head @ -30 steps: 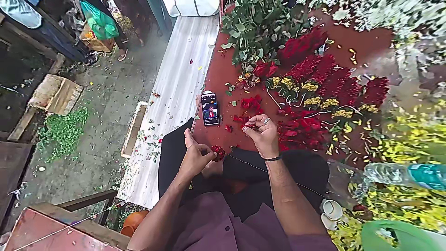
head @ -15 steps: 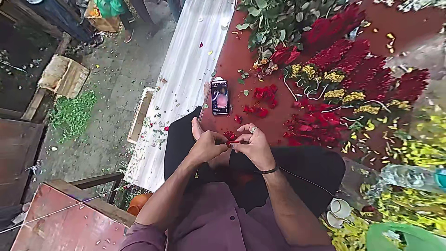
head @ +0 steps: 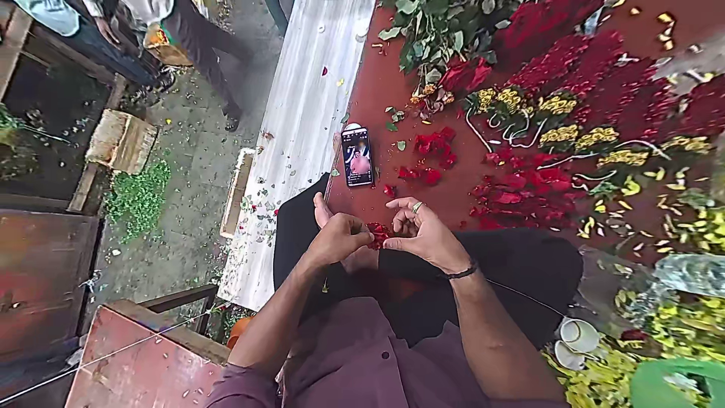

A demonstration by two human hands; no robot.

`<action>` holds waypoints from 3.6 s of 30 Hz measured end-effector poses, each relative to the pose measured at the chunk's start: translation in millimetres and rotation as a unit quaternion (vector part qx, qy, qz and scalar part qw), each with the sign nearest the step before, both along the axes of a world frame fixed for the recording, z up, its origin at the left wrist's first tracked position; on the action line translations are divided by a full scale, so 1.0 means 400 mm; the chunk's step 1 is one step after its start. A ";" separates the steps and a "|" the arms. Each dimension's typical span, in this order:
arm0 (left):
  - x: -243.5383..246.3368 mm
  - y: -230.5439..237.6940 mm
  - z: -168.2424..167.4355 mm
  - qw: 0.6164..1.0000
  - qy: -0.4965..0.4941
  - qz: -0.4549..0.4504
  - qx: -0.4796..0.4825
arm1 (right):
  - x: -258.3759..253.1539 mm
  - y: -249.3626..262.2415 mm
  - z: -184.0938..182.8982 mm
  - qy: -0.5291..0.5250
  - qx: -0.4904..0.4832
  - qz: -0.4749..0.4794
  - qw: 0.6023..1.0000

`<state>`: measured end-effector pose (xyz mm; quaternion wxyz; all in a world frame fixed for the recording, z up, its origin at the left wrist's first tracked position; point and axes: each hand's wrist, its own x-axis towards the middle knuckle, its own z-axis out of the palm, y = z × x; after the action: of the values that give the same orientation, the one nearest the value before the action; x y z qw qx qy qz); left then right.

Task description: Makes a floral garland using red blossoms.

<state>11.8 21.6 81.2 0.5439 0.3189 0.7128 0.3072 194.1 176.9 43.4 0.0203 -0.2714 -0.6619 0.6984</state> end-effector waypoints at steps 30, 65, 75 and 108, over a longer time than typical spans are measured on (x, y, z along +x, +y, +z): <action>0.040 0.136 0.233 0.963 -0.062 -0.124 0.231 | 0.001 0.008 0.183 0.040 -0.192 -0.078 0.978; 0.001 -0.039 0.002 0.996 0.086 0.008 -0.008 | 0.002 -0.005 0.017 0.071 0.020 -0.032 0.997; 0.003 -0.039 -0.011 0.993 0.073 0.076 -0.042 | -0.001 -0.033 0.021 0.097 -0.034 0.174 0.979; -0.012 -0.028 0.010 0.995 0.052 0.009 -0.087 | -0.081 0.358 -0.313 -0.312 0.345 0.019 0.885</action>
<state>6.8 10.5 85.3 0.5294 0.2796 0.7668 0.2316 161.8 319.9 -81.8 -0.1086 -0.4386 -0.8380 0.3058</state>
